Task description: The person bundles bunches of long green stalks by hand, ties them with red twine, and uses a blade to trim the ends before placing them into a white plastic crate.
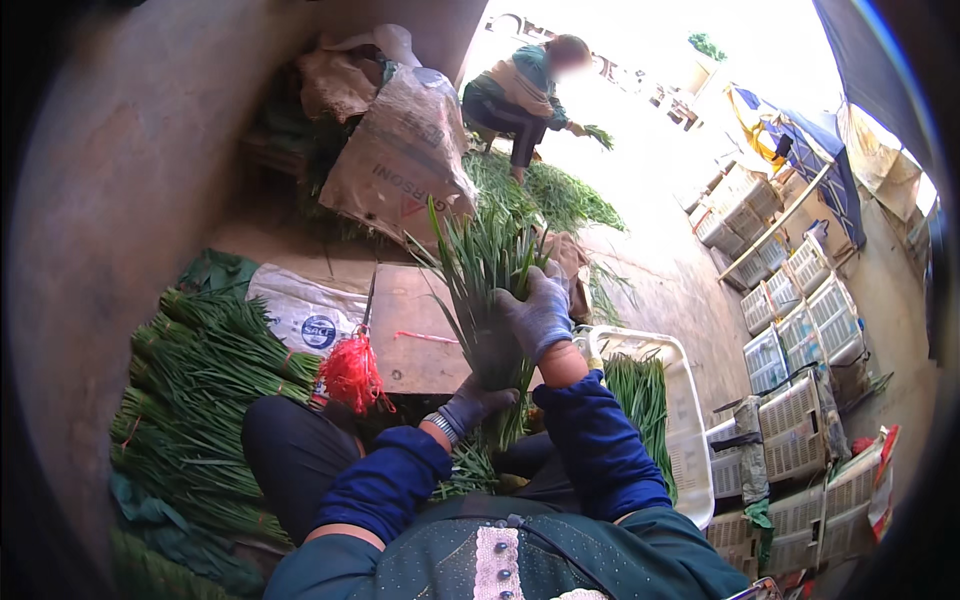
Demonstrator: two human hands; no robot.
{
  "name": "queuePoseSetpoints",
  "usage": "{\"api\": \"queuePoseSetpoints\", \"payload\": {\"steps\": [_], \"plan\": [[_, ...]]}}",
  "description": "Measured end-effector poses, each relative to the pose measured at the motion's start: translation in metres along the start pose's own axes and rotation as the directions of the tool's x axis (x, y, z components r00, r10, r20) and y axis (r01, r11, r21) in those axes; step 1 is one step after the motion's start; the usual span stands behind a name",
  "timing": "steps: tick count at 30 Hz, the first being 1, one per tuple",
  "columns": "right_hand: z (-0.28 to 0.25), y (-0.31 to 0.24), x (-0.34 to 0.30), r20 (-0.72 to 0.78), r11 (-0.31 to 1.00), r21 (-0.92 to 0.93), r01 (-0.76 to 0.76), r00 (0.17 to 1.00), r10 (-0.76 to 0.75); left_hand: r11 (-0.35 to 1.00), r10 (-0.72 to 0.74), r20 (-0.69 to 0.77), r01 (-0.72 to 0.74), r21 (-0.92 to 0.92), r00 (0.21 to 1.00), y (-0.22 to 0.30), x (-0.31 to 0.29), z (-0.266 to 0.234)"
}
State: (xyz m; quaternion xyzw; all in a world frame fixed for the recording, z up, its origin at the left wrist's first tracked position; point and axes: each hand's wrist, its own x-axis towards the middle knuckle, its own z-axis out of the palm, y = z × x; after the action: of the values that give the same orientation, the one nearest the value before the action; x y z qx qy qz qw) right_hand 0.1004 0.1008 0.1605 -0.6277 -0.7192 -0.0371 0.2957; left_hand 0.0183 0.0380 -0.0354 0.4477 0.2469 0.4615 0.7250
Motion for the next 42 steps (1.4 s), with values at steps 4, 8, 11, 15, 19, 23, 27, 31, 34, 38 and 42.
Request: {"api": "queuePoseSetpoints", "payload": {"steps": [4,8,11,15,19,23,27,31,34,38,42], "plan": [[0.003,0.015,-0.003,-0.017,0.995,0.099,-0.025,0.999,0.027,0.997,-0.003,-0.008,0.002,-0.073,1.000,0.011,-0.005,0.010],[0.012,0.039,-0.010,-0.121,0.984,0.156,0.089,0.990,-0.070,0.988,-0.062,-0.046,0.055,-0.143,0.997,0.003,-0.003,0.009],[0.009,0.039,-0.020,-0.151,0.903,0.426,0.052,0.988,0.015,0.997,-0.053,-0.066,0.049,-0.066,0.996,-0.002,0.003,0.004],[0.006,0.035,-0.038,0.001,0.577,0.805,-0.141,0.971,0.237,0.997,-0.006,-0.079,0.000,-0.078,0.997,-0.002,0.005,0.007],[0.008,0.039,-0.044,0.089,0.309,0.930,-0.201,0.936,0.340,0.997,-0.031,-0.036,0.028,-0.075,0.999,-0.005,0.007,0.008],[0.010,0.047,-0.040,0.141,0.294,0.918,-0.268,0.910,0.390,0.999,-0.036,-0.029,0.035,-0.040,0.999,0.000,0.003,0.013],[0.003,0.062,-0.033,-0.014,0.287,0.952,-0.104,0.924,0.383,0.994,-0.068,-0.035,0.065,-0.086,0.997,0.001,0.001,0.017],[-0.057,0.059,-0.032,-0.282,0.460,0.884,0.085,0.880,0.381,0.993,-0.062,-0.076,0.054,-0.102,0.995,0.012,-0.002,0.011],[-0.065,0.090,-0.067,-0.115,0.499,0.867,0.000,0.973,0.199,0.996,-0.053,-0.052,0.048,-0.078,0.997,0.013,0.002,-0.003],[-0.026,0.126,-0.129,0.662,0.984,0.105,0.141,0.729,-0.175,0.982,-0.138,-0.031,0.132,-0.134,0.990,0.040,-0.004,0.000],[-0.023,0.086,-0.106,0.416,0.633,0.603,-0.485,0.869,0.269,0.996,-0.022,-0.051,0.018,-0.087,0.998,0.026,-0.003,-0.012]]}}
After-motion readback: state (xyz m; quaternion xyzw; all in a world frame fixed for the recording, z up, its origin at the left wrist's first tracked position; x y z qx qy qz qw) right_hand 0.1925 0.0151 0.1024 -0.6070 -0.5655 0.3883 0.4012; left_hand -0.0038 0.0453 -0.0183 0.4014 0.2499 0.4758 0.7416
